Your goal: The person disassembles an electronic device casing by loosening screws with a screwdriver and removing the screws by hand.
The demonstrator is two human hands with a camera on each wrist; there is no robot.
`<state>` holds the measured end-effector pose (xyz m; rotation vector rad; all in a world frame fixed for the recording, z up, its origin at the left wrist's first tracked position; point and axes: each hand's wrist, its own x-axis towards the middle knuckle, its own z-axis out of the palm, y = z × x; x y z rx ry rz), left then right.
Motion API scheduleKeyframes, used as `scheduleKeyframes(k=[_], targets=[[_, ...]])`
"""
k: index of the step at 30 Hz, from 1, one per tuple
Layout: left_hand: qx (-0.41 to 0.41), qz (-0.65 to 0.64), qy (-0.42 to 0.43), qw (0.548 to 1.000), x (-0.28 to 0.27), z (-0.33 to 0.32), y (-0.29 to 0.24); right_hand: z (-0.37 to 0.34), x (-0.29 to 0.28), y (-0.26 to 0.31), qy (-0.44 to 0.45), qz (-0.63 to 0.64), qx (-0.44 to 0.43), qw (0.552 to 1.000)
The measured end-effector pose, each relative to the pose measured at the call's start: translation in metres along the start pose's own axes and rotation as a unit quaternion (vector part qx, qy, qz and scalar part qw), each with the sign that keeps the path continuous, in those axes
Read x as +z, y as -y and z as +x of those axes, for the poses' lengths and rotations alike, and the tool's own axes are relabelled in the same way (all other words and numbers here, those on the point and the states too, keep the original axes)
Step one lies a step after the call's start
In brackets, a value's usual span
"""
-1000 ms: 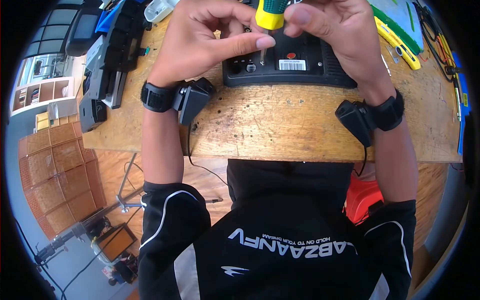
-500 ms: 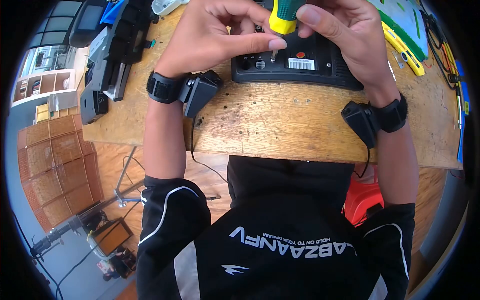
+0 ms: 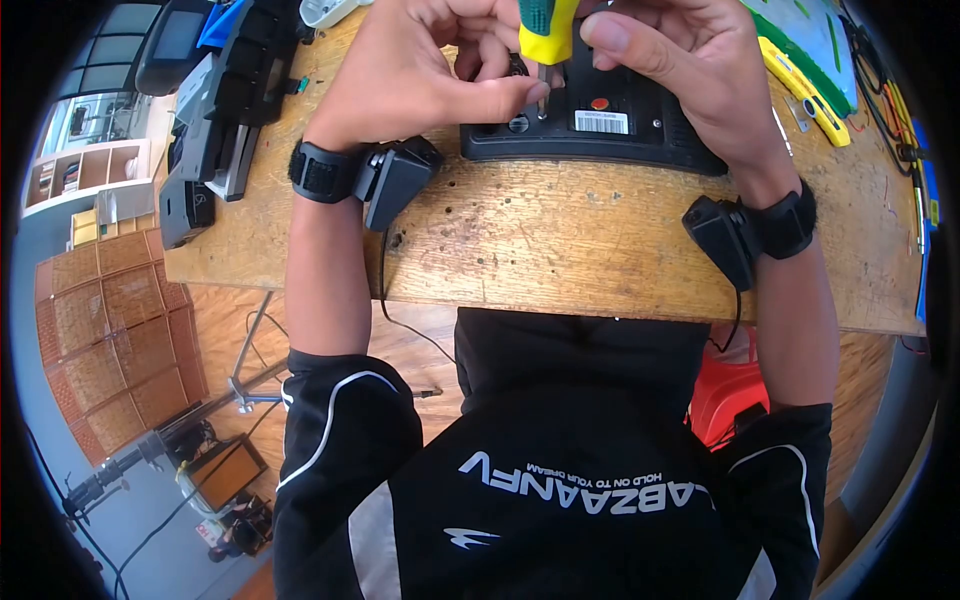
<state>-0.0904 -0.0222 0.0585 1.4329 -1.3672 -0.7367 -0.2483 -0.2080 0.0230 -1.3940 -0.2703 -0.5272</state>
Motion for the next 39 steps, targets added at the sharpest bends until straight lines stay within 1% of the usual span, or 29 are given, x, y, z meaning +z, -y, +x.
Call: scheduleKeyframes(k=[3, 5, 6, 8, 9, 10, 12, 13, 14, 16, 17, 18, 20, 24, 26, 27, 29, 30, 32, 33, 35, 38, 39], targets=[[-0.011, 0.003, 0.015, 1.0, -0.003, 0.0, 0.001, 0.0, 0.0, 0.001, 0.005, -0.006, 0.001, 1.0], [0.003, 0.045, 0.031, 0.999, -0.005, 0.0, 0.001, 0.001, 0.001, 0.002, 0.006, -0.012, 0.005, 1.0], [0.003, 0.044, 0.032, 0.999, -0.005, 0.0, 0.004, 0.002, 0.002, 0.001, 0.007, -0.028, -0.01, 1.0], [0.08, 0.063, 0.018, 0.995, -0.004, 0.0, 0.01, 0.003, 0.002, 0.0, 0.007, -0.046, -0.025, 0.999], [0.038, 0.005, -0.022, 0.999, 0.005, -0.003, 0.006, 0.003, 0.002, 0.0, 0.009, -0.043, -0.027, 0.999], [0.038, 0.004, -0.022, 0.999, 0.009, -0.005, -0.002, 0.003, 0.001, -0.001, 0.011, -0.041, -0.029, 0.999], [-0.027, 0.015, -0.083, 0.996, 0.012, -0.002, -0.017, 0.004, 0.001, -0.002, 0.012, -0.041, -0.031, 0.999], [-0.064, 0.117, -0.016, 0.991, -0.002, -0.004, -0.014, 0.004, 0.001, -0.003, 0.014, -0.04, -0.034, 0.999], [-0.063, 0.115, -0.016, 0.991, -0.004, -0.001, -0.009, 0.004, -0.001, -0.004, 0.014, -0.042, -0.033, 0.998], [0.048, 0.077, 0.002, 0.996, -0.002, 0.003, -0.005, 0.005, -0.004, -0.006, 0.028, -0.05, -0.048, 0.997], [0.029, 0.123, 0.001, 0.992, -0.004, 0.0, -0.008, 0.005, -0.004, -0.006, 0.028, -0.051, -0.048, 0.997], [0.029, 0.123, 0.001, 0.992, -0.003, 0.0, -0.008, 0.005, -0.003, -0.005, 0.022, -0.049, -0.048, 0.997], [0.05, 0.098, -0.023, 0.994, -0.002, -0.001, -0.006, 0.005, -0.002, -0.005, 0.017, -0.046, -0.048, 0.998], [0.051, 0.079, -0.009, 0.996, -0.004, -0.001, -0.004, 0.005, -0.001, -0.005, 0.014, -0.038, -0.043, 0.998], [0.066, -0.003, -0.015, 0.998, -0.001, 0.001, -0.005, 0.005, -0.001, -0.006, 0.011, -0.03, -0.041, 0.999], [0.066, -0.003, -0.015, 0.998, 0.001, 0.001, -0.007, 0.005, -0.001, -0.006, 0.016, -0.026, -0.043, 0.999], [0.038, -0.09, -0.04, 0.994, 0.006, 0.001, -0.011, 0.005, -0.002, -0.006, 0.02, -0.022, -0.045, 0.999], [0.038, -0.09, -0.04, 0.994, 0.005, 0.001, -0.011, 0.005, -0.002, -0.006, 0.022, -0.018, -0.044, 0.999], [0.033, -0.069, 0.006, 0.997, 0.001, 0.0, -0.01, 0.005, -0.002, -0.006, 0.025, -0.015, -0.042, 0.999], [0.034, -0.068, 0.006, 0.997, -0.002, 0.001, -0.006, 0.004, -0.001, -0.005, 0.019, -0.01, -0.036, 0.999], [0.07, -0.078, 0.075, 0.992, -0.008, 0.003, 0.002, 0.004, -0.001, -0.004, 0.013, -0.004, -0.03, 0.999], [0.067, -0.042, 0.084, 0.993, -0.008, 0.005, 0.005, 0.004, -0.001, -0.004, 0.014, -0.006, -0.032, 0.999], [0.023, -0.052, 0.042, 0.997, -0.003, 0.002, 0.004, 0.003, 0.001, -0.002, 0.008, -0.007, -0.024, 1.0]])
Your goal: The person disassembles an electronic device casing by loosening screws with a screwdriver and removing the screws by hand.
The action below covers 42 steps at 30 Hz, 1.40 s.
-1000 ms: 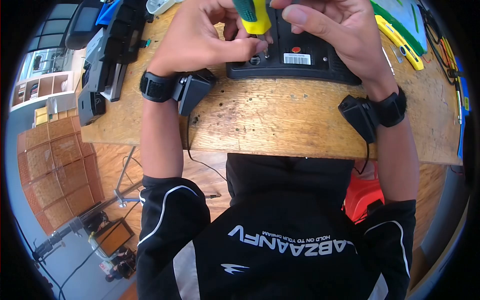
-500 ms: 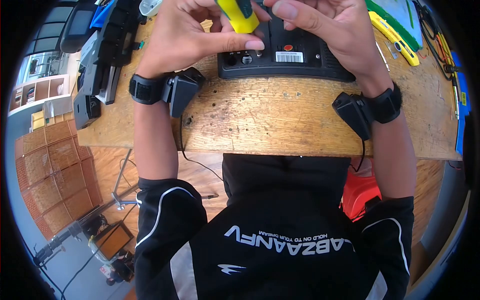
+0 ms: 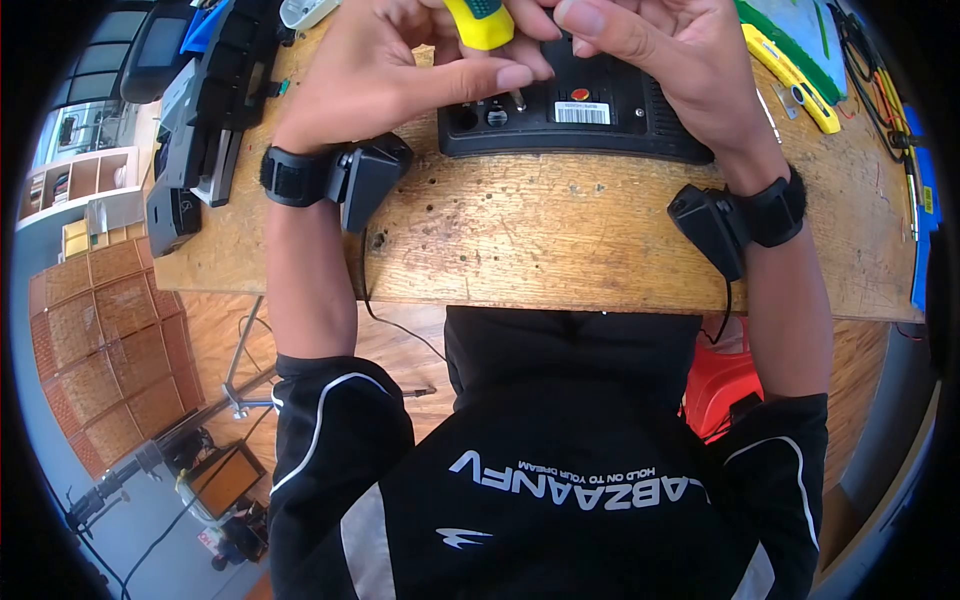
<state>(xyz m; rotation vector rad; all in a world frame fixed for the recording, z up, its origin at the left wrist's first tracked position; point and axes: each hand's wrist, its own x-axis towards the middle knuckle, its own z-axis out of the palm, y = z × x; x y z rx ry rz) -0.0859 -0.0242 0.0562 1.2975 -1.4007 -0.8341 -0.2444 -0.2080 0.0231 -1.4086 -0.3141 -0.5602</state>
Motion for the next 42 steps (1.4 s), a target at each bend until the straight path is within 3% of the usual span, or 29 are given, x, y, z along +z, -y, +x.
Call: scheduleKeyframes(k=[1, 3, 6, 10, 12, 15, 19, 21, 23, 26, 33, 35, 42], targets=[[0.0, 0.0, 0.0, 1.0, 0.0, 0.001, -0.001, 0.0, 0.001, 0.001, -0.006, -0.001, 0.007, 1.0], [0.099, 0.179, 0.007, 0.979, -0.001, 0.004, -0.004, 0.0, 0.0, -0.001, -0.004, 0.0, 0.005, 1.0], [0.034, 0.149, -0.032, 0.988, -0.002, -0.001, -0.007, 0.0, -0.002, -0.001, -0.002, -0.006, 0.004, 1.0], [0.059, 0.135, -0.019, 0.989, 0.0, 0.001, -0.008, 0.001, -0.003, -0.002, -0.001, -0.021, 0.003, 1.0], [0.015, 0.017, -0.052, 0.998, 0.005, -0.001, -0.009, 0.0, -0.002, -0.001, -0.005, -0.02, 0.006, 1.0], [-0.009, -0.01, -0.016, 1.0, 0.001, -0.002, -0.009, -0.001, 0.0, 0.003, -0.012, -0.017, 0.02, 1.0], [0.07, 0.061, 0.011, 0.996, 0.001, 0.004, -0.006, 0.0, -0.002, -0.002, 0.0, 0.002, -0.001, 1.0], [0.047, 0.03, -0.002, 0.998, 0.003, 0.003, -0.008, 0.0, 0.001, 0.002, -0.009, 0.003, 0.015, 1.0], [0.057, 0.142, 0.014, 0.988, -0.007, 0.001, -0.004, 0.0, 0.002, 0.003, -0.018, 0.005, 0.032, 0.999], [0.077, 0.147, -0.003, 0.986, -0.004, 0.003, -0.005, 0.0, -0.002, 0.0, 0.002, 0.008, 0.011, 1.0], [0.001, 0.083, -0.032, 0.996, -0.004, -0.002, -0.004, -0.001, -0.001, 0.003, -0.001, 0.003, 0.021, 1.0], [0.103, 0.103, 0.005, 0.989, -0.01, 0.001, 0.006, 0.0, -0.003, 0.001, 0.006, 0.006, 0.022, 1.0], [0.1, 0.032, 0.001, 0.994, -0.008, 0.003, 0.003, 0.0, -0.001, 0.004, -0.008, -0.011, 0.039, 0.999]])
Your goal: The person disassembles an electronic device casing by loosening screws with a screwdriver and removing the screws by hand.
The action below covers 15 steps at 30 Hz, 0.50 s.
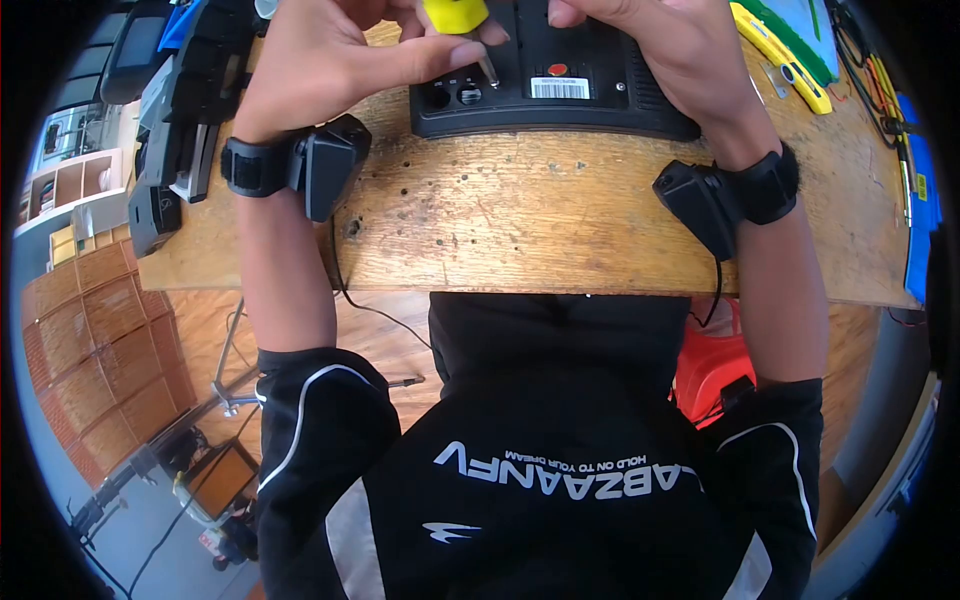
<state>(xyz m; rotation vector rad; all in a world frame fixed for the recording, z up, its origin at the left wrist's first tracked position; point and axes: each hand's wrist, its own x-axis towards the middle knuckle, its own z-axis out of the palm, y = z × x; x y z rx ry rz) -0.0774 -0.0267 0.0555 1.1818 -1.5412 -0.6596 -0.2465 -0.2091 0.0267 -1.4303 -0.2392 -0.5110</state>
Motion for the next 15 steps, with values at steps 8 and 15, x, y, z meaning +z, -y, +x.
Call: scheduleKeyframes(k=[8, 15], targets=[[0.075, 0.129, 0.056, 0.987, -0.011, 0.002, 0.012, 0.0, -0.001, -0.002, 0.001, 0.008, -0.004, 1.0], [-0.002, 0.029, 0.01, 1.0, -0.004, 0.0, 0.005, -0.001, -0.002, -0.003, 0.016, 0.009, -0.018, 1.0]])
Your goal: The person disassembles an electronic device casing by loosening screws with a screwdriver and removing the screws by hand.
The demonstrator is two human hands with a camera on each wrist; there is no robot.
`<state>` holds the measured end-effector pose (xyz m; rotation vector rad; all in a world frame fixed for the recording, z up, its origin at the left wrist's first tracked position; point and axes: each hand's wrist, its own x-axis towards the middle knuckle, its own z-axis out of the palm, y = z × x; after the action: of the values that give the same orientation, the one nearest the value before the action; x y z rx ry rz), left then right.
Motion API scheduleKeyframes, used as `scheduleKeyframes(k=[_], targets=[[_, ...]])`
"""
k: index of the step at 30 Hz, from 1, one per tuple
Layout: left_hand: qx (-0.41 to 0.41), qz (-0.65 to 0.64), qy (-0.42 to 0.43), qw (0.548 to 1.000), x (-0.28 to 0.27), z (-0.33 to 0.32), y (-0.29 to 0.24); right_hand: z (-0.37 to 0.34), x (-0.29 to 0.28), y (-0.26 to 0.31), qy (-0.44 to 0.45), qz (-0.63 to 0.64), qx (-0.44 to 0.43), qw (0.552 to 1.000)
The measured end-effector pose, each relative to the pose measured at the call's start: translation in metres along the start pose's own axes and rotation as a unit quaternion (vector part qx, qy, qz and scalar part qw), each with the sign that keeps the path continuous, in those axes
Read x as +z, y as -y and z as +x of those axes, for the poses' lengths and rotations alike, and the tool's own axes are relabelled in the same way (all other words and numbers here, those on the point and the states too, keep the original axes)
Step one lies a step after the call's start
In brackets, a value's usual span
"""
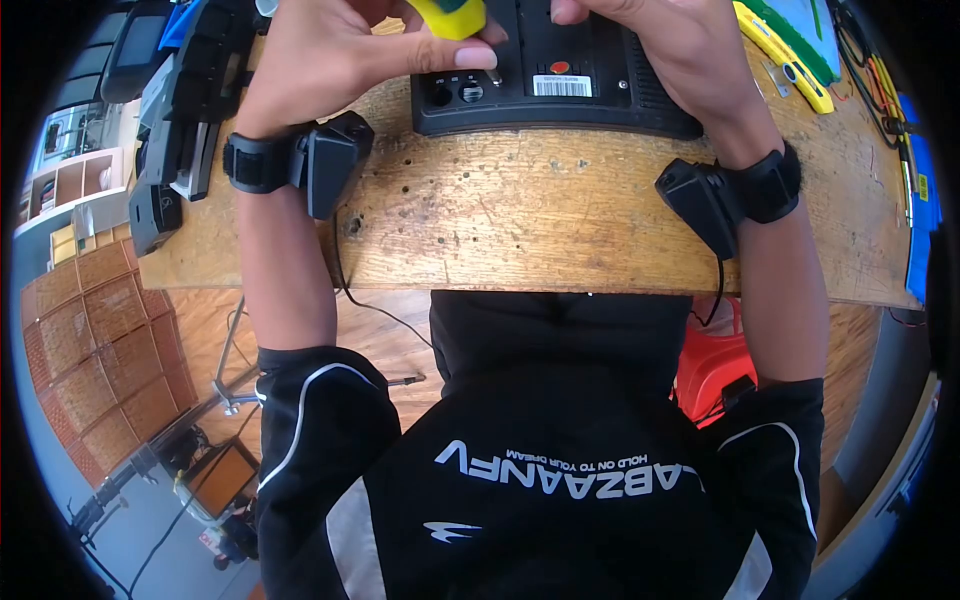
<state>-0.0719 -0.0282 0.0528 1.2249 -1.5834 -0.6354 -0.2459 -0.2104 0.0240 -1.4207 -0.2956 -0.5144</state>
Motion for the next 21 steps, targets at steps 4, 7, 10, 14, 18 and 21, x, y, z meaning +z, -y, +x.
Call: scheduleKeyframes(k=[4, 7, 10, 14, 18, 21], targets=[[-0.062, -0.105, -0.023, 0.992, 0.015, 0.001, -0.017, 0.001, 0.0, 0.0, 0.001, 0.002, -0.005, 1.0], [-0.045, -0.028, -0.006, 0.999, 0.014, 0.004, -0.018, 0.001, 0.002, 0.003, -0.017, -0.021, 0.018, 0.999], [0.076, 0.086, 0.052, 0.992, -0.005, 0.008, 0.002, 0.001, 0.001, 0.004, -0.014, -0.013, 0.027, 0.999], [0.062, 0.087, 0.03, 0.994, -0.005, 0.002, 0.004, 0.0, 0.0, 0.001, -0.006, 0.004, 0.003, 1.0], [-0.002, -0.004, -0.031, 1.0, 0.004, -0.001, -0.004, 0.0, 0.0, 0.002, -0.007, -0.007, 0.011, 1.0], [-0.021, -0.03, -0.024, 0.999, 0.012, 0.003, -0.014, 0.0, 0.0, 0.002, -0.014, -0.017, 0.018, 1.0]])
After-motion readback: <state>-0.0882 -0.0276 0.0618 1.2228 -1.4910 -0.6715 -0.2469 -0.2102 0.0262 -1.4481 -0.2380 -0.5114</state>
